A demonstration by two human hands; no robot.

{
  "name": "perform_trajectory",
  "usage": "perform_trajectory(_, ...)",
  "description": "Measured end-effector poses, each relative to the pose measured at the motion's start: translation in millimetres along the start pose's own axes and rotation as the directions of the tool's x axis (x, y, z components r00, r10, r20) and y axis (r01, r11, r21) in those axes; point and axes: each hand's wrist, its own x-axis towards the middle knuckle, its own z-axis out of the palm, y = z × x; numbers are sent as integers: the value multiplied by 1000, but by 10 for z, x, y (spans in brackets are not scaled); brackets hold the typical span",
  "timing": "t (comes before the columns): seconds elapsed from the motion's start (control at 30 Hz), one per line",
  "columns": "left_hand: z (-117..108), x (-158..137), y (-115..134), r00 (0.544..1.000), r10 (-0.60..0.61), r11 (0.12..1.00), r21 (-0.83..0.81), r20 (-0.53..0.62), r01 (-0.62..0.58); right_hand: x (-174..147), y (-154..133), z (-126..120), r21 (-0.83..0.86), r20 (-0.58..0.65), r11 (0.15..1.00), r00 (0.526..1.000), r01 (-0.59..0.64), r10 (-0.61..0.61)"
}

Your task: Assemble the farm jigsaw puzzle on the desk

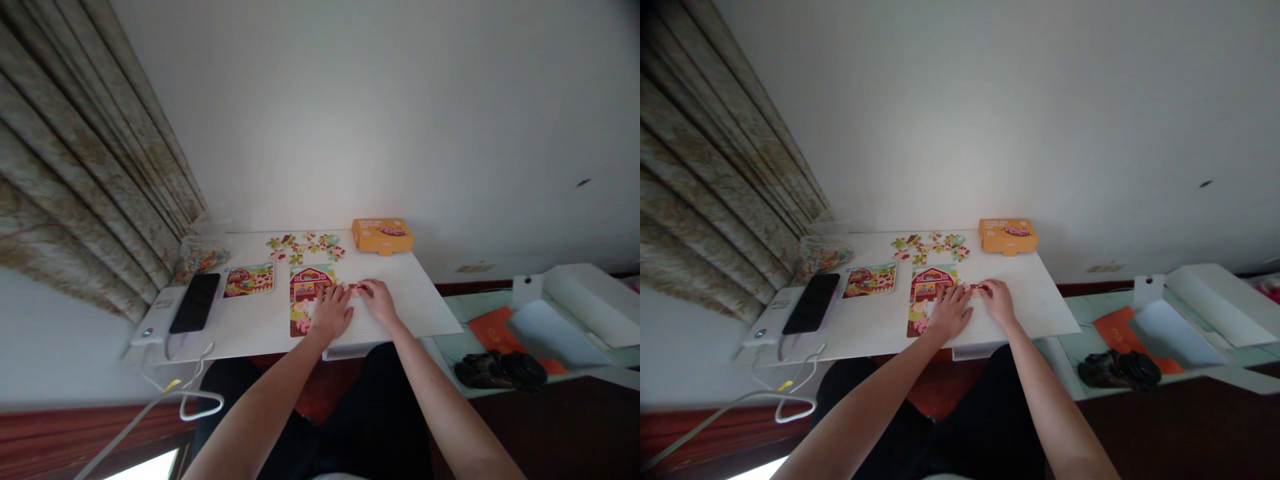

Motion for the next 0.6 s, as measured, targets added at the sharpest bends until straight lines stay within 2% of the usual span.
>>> perform_trajectory(0.43,31,-3,-3,1000,-8,1000,13,-5,8,-6,-10,-16,-20,26,999,999,45,-45)
perform_trajectory(0.6,38,-5,-11,1000,-2,1000,24,-7,2,-10,29,14,-44,2,998,998,55,-55)
